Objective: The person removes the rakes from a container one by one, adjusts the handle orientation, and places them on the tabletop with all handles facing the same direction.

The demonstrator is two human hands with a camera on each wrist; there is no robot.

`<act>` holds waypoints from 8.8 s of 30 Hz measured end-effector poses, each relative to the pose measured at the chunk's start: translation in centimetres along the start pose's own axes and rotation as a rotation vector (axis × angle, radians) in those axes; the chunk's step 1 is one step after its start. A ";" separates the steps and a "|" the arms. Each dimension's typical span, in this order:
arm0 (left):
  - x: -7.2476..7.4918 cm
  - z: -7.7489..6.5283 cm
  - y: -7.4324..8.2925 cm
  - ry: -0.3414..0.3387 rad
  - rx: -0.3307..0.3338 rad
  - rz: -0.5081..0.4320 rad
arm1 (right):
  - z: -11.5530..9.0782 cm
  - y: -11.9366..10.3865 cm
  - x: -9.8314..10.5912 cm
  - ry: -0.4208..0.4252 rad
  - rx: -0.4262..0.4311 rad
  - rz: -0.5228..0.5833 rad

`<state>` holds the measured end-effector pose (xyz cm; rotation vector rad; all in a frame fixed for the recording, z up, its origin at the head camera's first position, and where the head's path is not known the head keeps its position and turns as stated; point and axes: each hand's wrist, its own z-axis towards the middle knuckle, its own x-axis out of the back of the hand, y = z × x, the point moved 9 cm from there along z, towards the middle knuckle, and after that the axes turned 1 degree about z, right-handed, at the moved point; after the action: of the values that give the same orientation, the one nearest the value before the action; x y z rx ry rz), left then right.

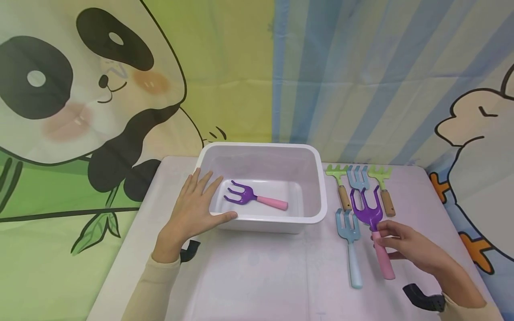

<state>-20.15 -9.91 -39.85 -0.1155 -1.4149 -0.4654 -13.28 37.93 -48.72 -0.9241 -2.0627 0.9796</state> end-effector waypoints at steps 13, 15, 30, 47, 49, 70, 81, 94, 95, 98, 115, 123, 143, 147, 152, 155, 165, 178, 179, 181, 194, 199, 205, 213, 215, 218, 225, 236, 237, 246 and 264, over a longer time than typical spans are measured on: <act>-0.1 -0.1 -0.2 0.005 0.009 -0.009 | -0.3 8.2 -1.7 0.013 -0.209 0.179; -0.1 -0.1 -0.1 0.003 0.009 -0.008 | -0.4 8.9 -1.9 0.023 -0.238 0.182; 0.0 0.0 0.0 0.017 0.000 -0.012 | -0.6 10.9 -2.2 -0.005 -0.264 0.220; 0.0 0.0 0.0 0.006 0.005 -0.011 | -0.5 10.8 -0.5 0.062 -0.315 0.082; 0.0 0.0 0.0 0.006 0.003 -0.016 | -0.5 10.6 -0.3 0.067 -0.321 0.063; 0.0 0.0 0.0 0.010 -0.002 -0.013 | -0.1 5.0 2.3 0.134 -0.235 -0.134; 0.1 0.0 0.1 0.013 -0.008 -0.003 | 0.5 -6.6 2.9 0.085 0.098 -0.245; 0.0 0.1 0.0 0.013 -0.005 0.005 | 2.2 -17.6 0.9 0.017 0.217 -0.324; 0.0 0.0 0.0 0.015 -0.006 0.003 | 2.5 -18.3 0.6 0.011 0.230 -0.320; 0.1 0.0 0.0 0.020 -0.008 0.000 | 3.6 -20.4 -0.3 -0.009 0.250 -0.311; 0.0 0.0 0.0 0.002 -0.003 0.004 | 12.0 -26.8 -5.8 -0.230 0.217 -0.330; -0.1 0.1 -0.1 -0.008 0.002 0.014 | 16.8 -26.6 -8.7 -0.339 0.213 -0.329; -0.1 0.2 -0.1 -0.003 -0.004 0.031 | 25.5 -22.5 -13.2 -0.341 0.046 -0.480; -0.2 0.2 -0.1 -0.006 0.001 0.035 | 26.1 -21.4 -14.3 -0.359 0.005 -0.523; -0.3 0.2 0.0 -0.012 0.000 0.017 | 26.3 -19.7 -15.2 -0.391 -0.059 -0.552; -0.1 0.2 0.0 -0.001 -0.002 0.018 | 26.3 -19.1 -15.4 -0.398 -0.081 -0.589; 0.3 0.2 -0.1 0.010 -0.005 0.031 | 26.3 -17.5 -16.8 -0.420 -0.135 -0.710; 0.2 0.2 -0.1 0.019 -0.007 0.015 | 27.5 -17.3 -17.4 -0.376 -0.025 -0.901; 0.2 0.2 -0.1 0.019 -0.007 0.016 | 27.5 -17.4 -17.4 -0.377 -0.015 -0.921; 0.2 0.3 -0.1 0.018 -0.006 0.015 | 27.5 -17.5 -17.5 -0.383 -0.005 -0.943; 0.3 0.0 0.0 0.030 -0.008 0.016 | 26.8 -17.3 -17.7 -0.430 -0.087 -0.767; 0.0 0.0 -0.1 0.020 -0.006 0.018 | 26.6 -16.7 -17.5 -0.450 -0.150 -0.693; -0.1 0.0 -0.1 0.011 0.004 0.016 | 26.6 -16.6 -17.1 -0.454 -0.177 -0.687; 0.2 0.2 0.0 0.029 -0.004 0.023 | 26.8 -17.6 -16.5 -0.459 -0.161 -0.668; 0.2 0.2 -0.1 0.022 0.000 0.018 | 26.6 -18.1 -16.3 -0.463 -0.151 -0.670; 0.2 0.3 -0.1 0.011 0.005 0.012 | 26.2 -18.9 -16.2 -0.470 -0.141 -0.668; 0.0 0.3 -0.1 -0.002 0.004 0.021 | 24.8 -20.7 -16.0 -0.484 -0.111 -0.662; 0.4 0.4 0.0 0.008 0.005 0.020 | 22.3 -23.6 -13.8 -0.438 -0.056 -0.611; 0.4 0.4 0.0 0.010 0.004 0.018 | 22.0 -23.8 -13.6 -0.440 -0.053 -0.602; 0.3 0.3 0.1 0.018 -0.004 0.022 | 19.7 -25.2 -11.6 -0.444 0.027 -0.528; 0.2 0.1 0.0 0.026 -0.005 -0.001 | 13.7 -26.1 -8.0 -0.440 0.082 -0.421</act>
<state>-20.20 -9.96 -39.66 -0.1126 -1.3887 -0.4696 -27.96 14.35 -36.06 -0.2162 -2.4189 1.0885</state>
